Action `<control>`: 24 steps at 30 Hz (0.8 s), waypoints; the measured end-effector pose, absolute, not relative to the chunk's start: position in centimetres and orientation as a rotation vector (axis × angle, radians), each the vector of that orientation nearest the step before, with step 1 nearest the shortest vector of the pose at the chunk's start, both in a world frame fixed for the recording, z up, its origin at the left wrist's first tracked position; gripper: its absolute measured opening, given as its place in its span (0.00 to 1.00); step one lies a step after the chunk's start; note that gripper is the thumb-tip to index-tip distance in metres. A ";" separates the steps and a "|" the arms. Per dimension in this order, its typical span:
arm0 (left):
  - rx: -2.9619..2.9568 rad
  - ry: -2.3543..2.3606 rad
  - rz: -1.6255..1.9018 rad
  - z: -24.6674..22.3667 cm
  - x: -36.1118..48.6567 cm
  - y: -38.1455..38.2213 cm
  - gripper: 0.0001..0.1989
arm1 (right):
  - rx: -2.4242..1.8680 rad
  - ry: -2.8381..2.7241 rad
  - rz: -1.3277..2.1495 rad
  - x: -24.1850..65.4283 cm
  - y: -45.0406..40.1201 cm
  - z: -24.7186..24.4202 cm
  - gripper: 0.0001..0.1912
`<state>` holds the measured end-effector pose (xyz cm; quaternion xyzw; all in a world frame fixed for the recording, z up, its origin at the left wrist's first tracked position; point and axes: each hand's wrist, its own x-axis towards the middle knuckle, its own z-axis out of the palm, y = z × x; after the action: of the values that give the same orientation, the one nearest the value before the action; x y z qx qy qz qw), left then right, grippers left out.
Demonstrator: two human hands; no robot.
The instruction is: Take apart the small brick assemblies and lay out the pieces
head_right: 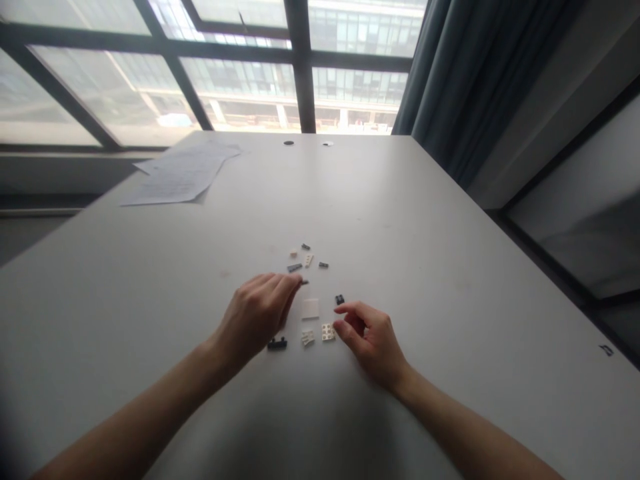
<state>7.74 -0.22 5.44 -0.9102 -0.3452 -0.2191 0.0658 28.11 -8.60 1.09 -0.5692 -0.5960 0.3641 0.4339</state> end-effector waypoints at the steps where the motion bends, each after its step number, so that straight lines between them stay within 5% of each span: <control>1: -2.777 -0.949 -0.718 5.5 7.7 -1.5 0.08 | -1.361 -1.453 0.964 27.9 -8.8 1.3 0.13; 11: -3.013 -0.683 -1.029 4.4 7.3 -5.6 0.08 | -1.209 -1.402 1.108 26.1 -10.2 2.5 0.09; 24: -3.137 -0.893 -1.570 3.9 7.9 -5.6 0.06 | -1.094 -1.521 0.750 26.3 -10.5 2.4 0.06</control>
<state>7.86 -5.58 3.94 -0.8420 -0.2398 -0.4214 -0.2366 26.30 -10.54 2.40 -0.4587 -0.6379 0.3144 0.5327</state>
